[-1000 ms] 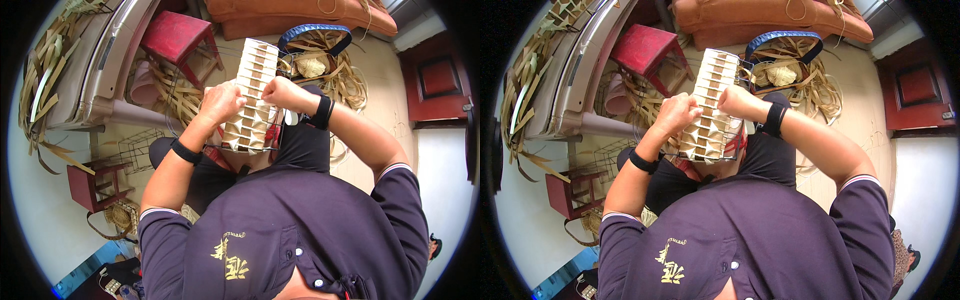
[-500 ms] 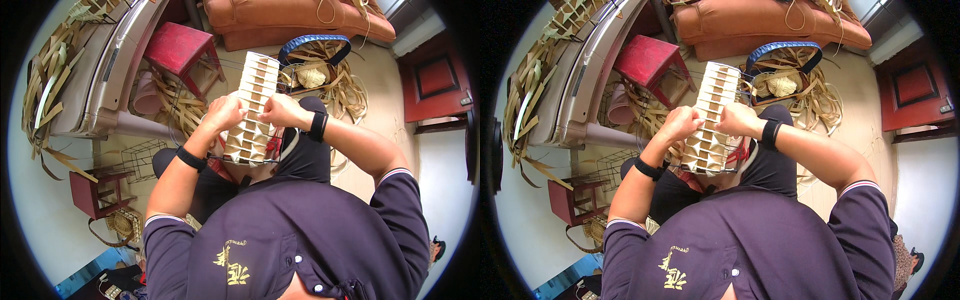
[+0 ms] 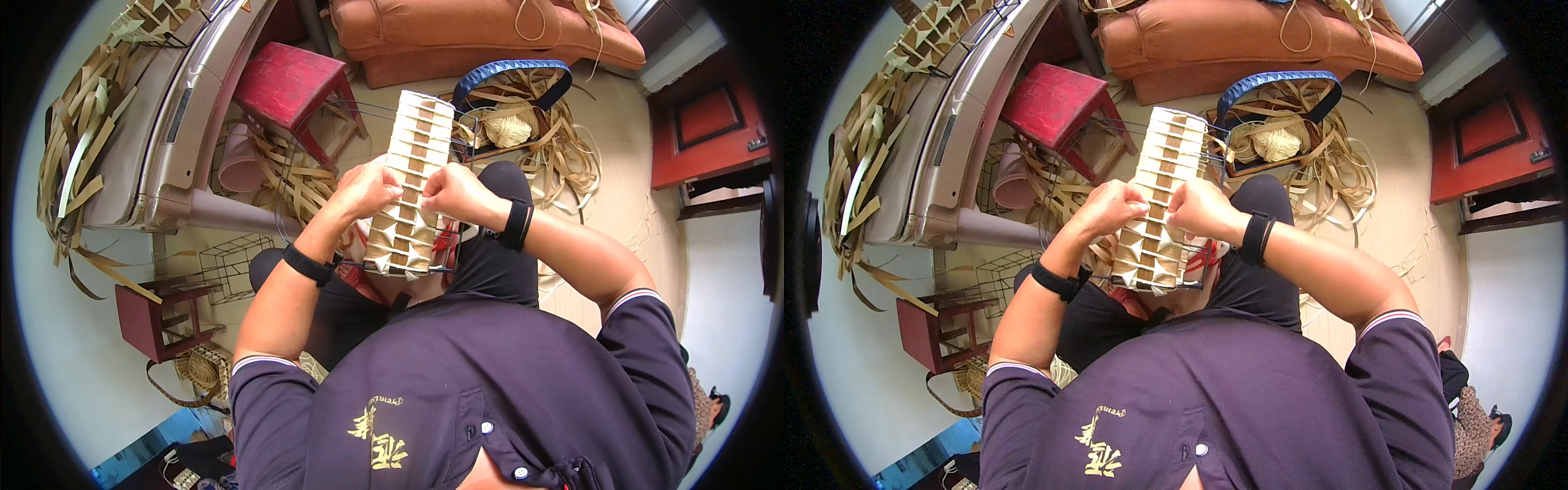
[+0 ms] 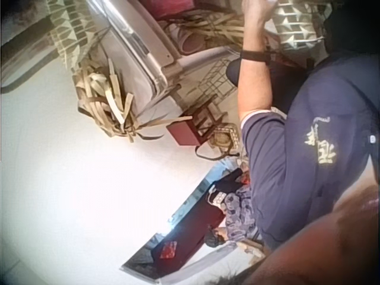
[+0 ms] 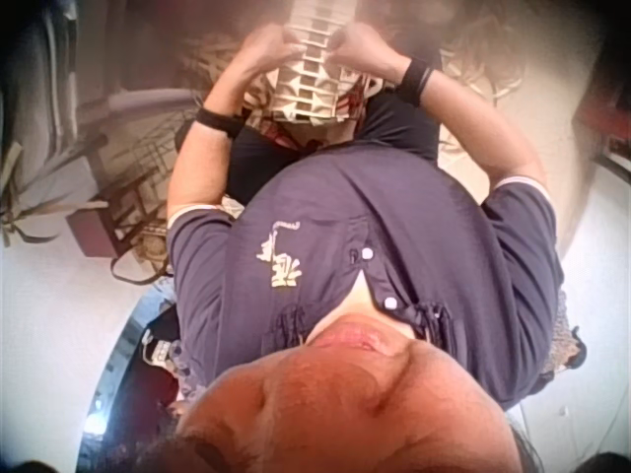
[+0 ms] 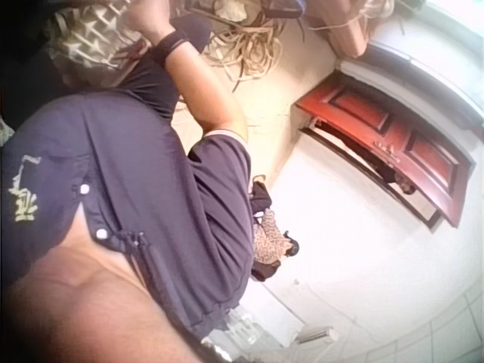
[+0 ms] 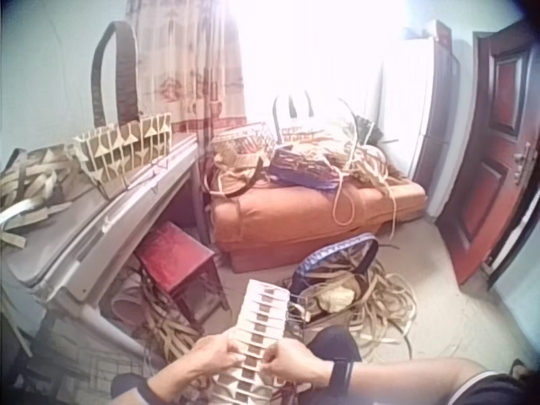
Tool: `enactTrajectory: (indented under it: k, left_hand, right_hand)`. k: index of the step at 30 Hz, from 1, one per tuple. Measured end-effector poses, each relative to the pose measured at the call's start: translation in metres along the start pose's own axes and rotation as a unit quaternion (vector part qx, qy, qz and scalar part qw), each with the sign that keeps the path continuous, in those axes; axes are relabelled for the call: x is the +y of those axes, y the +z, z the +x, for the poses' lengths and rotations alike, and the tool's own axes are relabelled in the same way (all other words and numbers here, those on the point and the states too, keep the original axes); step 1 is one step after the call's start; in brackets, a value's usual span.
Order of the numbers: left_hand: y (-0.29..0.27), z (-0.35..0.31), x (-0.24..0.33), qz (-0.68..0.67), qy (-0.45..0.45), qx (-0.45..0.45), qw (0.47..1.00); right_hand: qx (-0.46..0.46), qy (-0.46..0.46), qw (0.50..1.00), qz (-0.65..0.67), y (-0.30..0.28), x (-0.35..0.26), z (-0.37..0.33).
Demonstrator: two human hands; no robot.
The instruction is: The person weaves a basket-like object by threading flexible strips through a wooden frame held on their lap.
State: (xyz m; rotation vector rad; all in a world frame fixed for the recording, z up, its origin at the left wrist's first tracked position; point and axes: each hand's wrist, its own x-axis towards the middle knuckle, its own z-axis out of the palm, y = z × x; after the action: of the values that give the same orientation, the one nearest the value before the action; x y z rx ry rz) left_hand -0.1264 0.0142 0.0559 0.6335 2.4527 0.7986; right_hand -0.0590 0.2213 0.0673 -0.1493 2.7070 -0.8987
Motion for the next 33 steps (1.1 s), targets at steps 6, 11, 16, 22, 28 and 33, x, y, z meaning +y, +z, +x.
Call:
enactTrajectory:
  k: [6,11,16,22,28,33]
  left_hand:
    - [0.002,0.0,-0.014,-0.085,0.04,-0.008,0.995]
    - [0.005,-0.002,0.007,0.108,-0.001,0.021,0.994]
    - [0.016,-0.002,0.008,0.216,0.056,0.091,0.97]
    - [-0.013,-0.005,-0.008,0.022,-0.013,0.004,1.0]
    - [-0.048,-0.02,-0.016,0.075,-0.032,0.041,0.996]
    - [-0.05,-0.022,-0.035,-0.059,-0.025,0.056,0.996]
  right_hand:
    - [-0.122,0.234,0.824,0.501,0.0,0.001,-0.007]
    - [-0.098,0.234,0.814,0.523,0.014,0.012,-0.011]
    - [-0.106,0.193,0.863,0.454,0.01,0.02,-0.003]
    - [-0.041,0.168,0.915,0.364,0.001,0.013,-0.009]
    - [-0.133,0.167,0.906,0.366,-0.025,0.051,-0.009]
    - [-0.136,0.1,0.976,0.139,-0.047,0.069,-0.023]
